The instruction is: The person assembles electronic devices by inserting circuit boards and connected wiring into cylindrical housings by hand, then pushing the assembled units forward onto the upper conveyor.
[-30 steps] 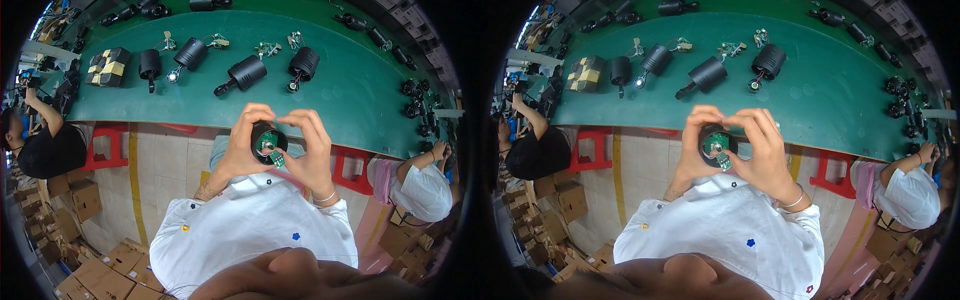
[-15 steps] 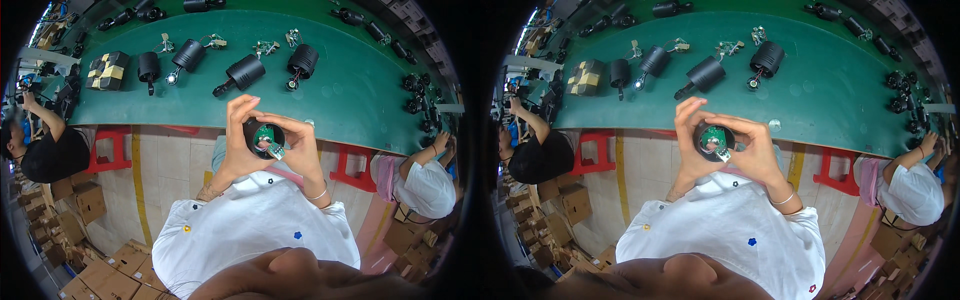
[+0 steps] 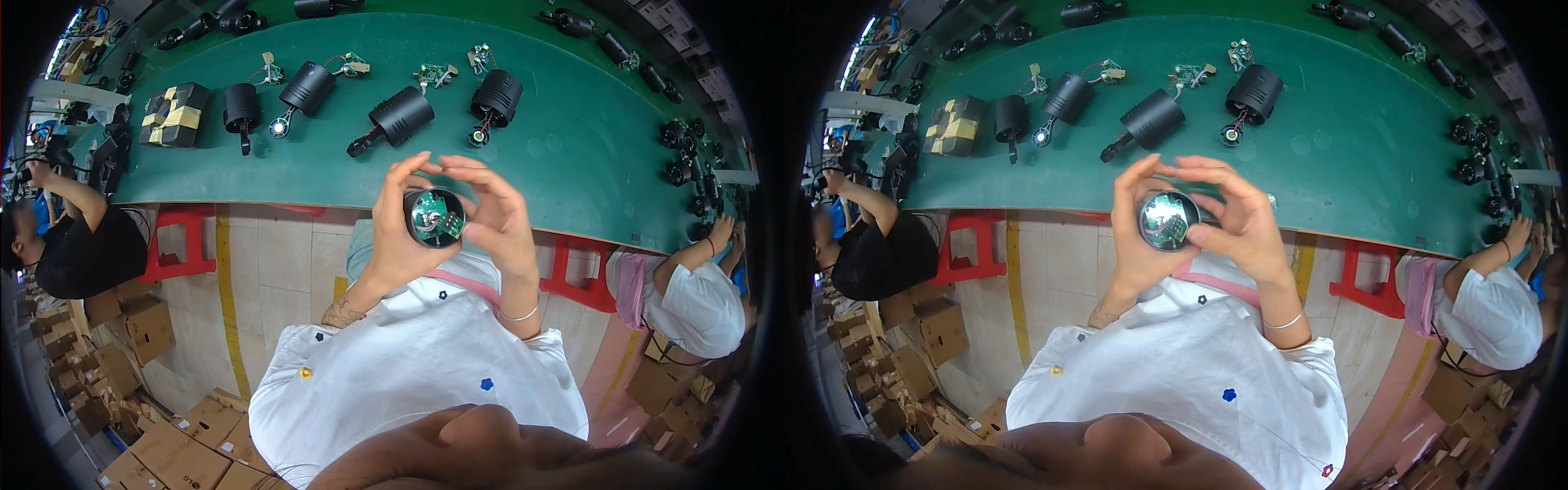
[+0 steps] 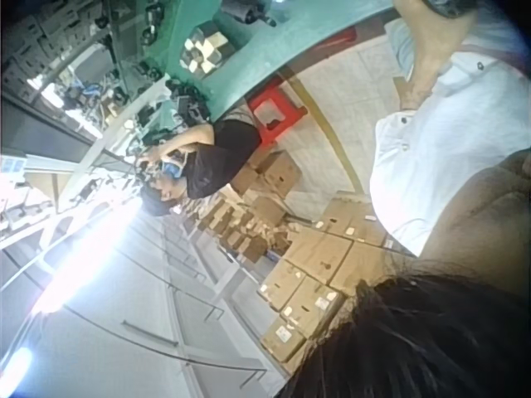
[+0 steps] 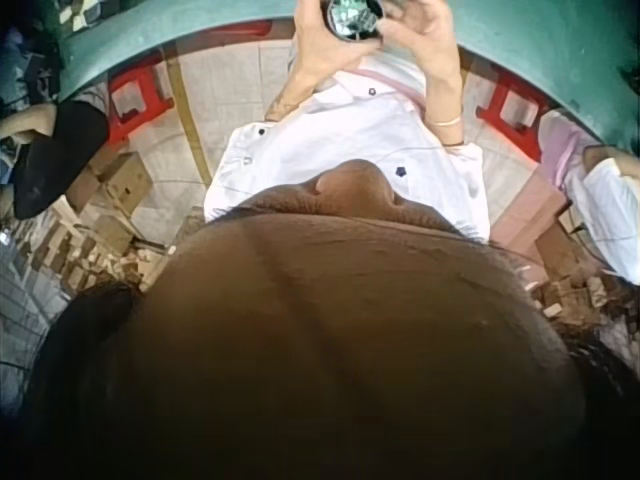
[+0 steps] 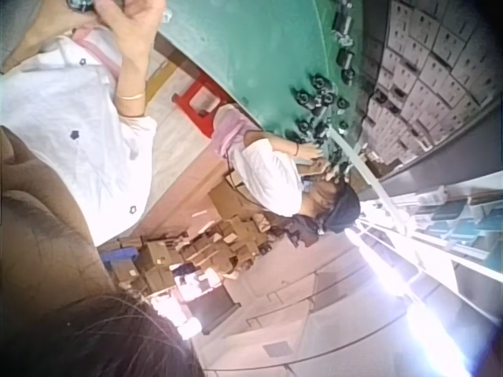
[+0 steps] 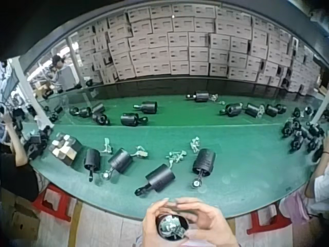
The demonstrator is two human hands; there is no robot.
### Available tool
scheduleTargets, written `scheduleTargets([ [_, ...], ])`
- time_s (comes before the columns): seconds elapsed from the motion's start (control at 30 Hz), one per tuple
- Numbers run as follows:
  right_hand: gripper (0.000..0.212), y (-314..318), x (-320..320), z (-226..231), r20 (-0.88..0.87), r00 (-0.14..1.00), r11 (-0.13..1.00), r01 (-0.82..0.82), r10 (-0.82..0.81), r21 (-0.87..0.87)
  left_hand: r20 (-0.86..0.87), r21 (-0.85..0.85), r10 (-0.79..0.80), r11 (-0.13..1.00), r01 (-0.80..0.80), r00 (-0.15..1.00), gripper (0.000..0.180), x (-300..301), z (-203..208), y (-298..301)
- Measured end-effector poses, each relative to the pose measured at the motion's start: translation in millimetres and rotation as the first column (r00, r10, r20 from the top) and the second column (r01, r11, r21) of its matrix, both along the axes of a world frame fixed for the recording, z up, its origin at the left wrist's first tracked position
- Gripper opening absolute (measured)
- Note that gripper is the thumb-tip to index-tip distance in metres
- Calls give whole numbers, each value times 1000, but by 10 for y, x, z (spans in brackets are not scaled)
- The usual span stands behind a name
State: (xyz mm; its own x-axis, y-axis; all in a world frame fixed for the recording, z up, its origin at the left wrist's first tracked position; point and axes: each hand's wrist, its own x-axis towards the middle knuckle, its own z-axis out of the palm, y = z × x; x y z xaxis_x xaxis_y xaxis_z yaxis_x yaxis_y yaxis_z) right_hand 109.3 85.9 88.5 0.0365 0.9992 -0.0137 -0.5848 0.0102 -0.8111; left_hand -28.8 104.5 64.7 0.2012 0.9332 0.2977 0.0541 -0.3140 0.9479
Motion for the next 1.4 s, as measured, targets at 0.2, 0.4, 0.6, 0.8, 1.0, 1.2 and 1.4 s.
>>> scheduleTargets([
  [0.2, 34, -74, 223, -78, 414, 910, 992, -35, -19, 122, 71, 25, 16, 1000, -18, 997, 85, -15, -5, 45],
  [0.4, 30, -156, 72, 129, 677, 719, 981, 33, -155, 189, -196, 311, 91, 950, -26, 976, 75, -55, -96, 67],
  [0.6, 26, -166, -117, 183, 587, 757, 957, 217, -288, 190, -212, 305, 147, 949, -78, 966, 65, -10, -91, 23],
  [0.8, 25, -86, -127, 124, 648, 452, 780, 218, -613, 586, -214, 255, 102, 966, -45, 971, 60, 42, -10, 22],
  [1.0, 25, -95, -71, 156, 641, 539, 822, 196, -546, 535, -127, 252, 91, 966, -56, 988, 62, 29, 45, 27],
  [1.2, 22, -124, -55, 205, 650, 683, 933, 138, -333, 332, -8, 230, 59, 972, -55, 998, 61, 15, -115, 34],
  [1.4, 16, -35, -68, 205, 599, 714, 904, 113, -362, 412, 153, 243, 30, 968, -67, 988, 55, 66, -133, 14],
])
